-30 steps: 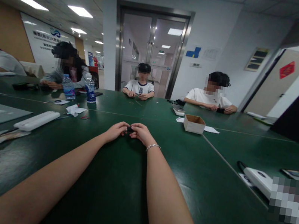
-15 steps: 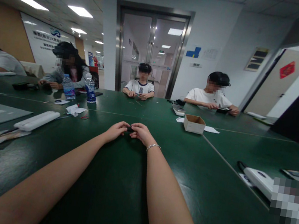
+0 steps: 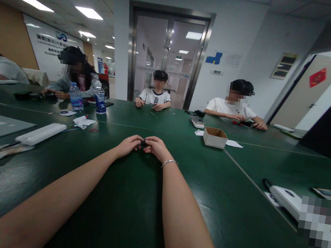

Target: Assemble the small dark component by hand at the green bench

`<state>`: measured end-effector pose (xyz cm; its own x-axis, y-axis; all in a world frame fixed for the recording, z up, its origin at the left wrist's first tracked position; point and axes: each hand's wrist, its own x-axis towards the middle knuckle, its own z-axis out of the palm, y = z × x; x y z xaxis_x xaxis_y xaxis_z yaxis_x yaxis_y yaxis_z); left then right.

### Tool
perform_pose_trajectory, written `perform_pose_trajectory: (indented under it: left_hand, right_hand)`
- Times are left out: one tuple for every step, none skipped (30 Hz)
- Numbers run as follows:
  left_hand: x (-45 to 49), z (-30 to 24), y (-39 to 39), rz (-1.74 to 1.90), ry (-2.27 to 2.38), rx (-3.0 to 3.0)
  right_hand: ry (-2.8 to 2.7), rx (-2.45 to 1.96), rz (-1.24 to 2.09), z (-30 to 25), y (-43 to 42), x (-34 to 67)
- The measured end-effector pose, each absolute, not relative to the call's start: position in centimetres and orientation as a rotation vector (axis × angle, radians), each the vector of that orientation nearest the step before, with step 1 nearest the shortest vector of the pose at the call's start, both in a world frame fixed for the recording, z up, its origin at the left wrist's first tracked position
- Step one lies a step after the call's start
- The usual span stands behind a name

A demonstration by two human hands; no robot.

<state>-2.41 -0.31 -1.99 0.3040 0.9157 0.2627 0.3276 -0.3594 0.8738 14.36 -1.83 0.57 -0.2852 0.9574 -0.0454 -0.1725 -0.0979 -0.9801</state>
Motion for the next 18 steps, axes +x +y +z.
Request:
perform_pose_trajectory:
  left_hand:
    - [-2.4,-1.91,-0.38,1.032,1.113,1.844]
    - [-2.4,-1.84,-0.44,1.031,1.112,1.834]
    - [-2.4,-1.78,-0.49,1.03,1.111,1.826]
    - [-2.4,-1.75,-0.53,1.03,1.111,1.82]
    - [-2.41,-1.73,-0.55,1.029,1.11,1.819]
    - [-2.43,-1.74,-0.55,1.026,1.11,1.824]
    - [-2.44,-1.75,-0.56,1.02,1.111,1.834]
    - [-2.45,-1.76,-0.56,1.016,1.115,1.842]
    - [-2.46,-1.76,-0.57,1.014,1.119,1.847]
    - [-2.46,-1.76,-0.59,1.013,1.123,1.848]
    - [-2.46,-1.74,-0.61,1.013,1.126,1.845]
    - [-2.46,-1.72,-0.64,1.015,1.128,1.841]
    - [-2.45,-1.69,-0.67,1.02,1.127,1.837]
    - [-2.44,-1.67,-0.69,1.024,1.123,1.837]
    - [-2.43,-1.65,-0.69,1.023,1.119,1.84]
    - [-2.41,-1.65,-0.69,1.019,1.117,1.843]
    - [-2.39,-1.66,-0.67,1.014,1.115,1.845]
    - [-2.38,-1.69,-0.64,1.009,1.114,1.846]
  right_hand:
    - [-1.236,-0.973,1.551,0.58,-1.84,14.37]
    - [-1.237,-0.97,1.55,0.6,-1.85,14.37]
    - [-1.238,-0.966,1.551,0.61,-1.86,14.37]
    - [-1.238,-0.964,1.552,0.63,-1.87,14.37]
    - [-1.238,-0.963,1.553,0.64,-1.88,14.37]
    - [-1.238,-0.962,1.555,0.64,-1.87,14.38]
    - [-1.238,-0.962,1.556,0.63,-1.86,14.38]
    - [-1.239,-0.96,1.558,0.61,-1.84,14.38]
    - [-1.238,-0.956,1.559,0.58,-1.8,14.39]
    - [-1.238,-0.954,1.559,0.54,-1.76,14.4]
    - [-1.238,-0.953,1.56,0.5,-1.72,14.42]
    - [-1.238,-0.954,1.559,0.47,-1.68,14.43]
    - [-1.237,-0.958,1.558,0.43,-1.64,14.44]
    - [-1.237,-0.961,1.557,0.41,-1.62,14.45]
    - [-1.236,-0.963,1.559,0.4,-1.6,14.45]
    - [-1.236,-0.961,1.559,0.39,-1.6,14.45]
    - [-1.236,-0.958,1.559,0.39,-1.61,14.45]
    - [-1.236,-0.956,1.556,0.4,-1.64,14.44]
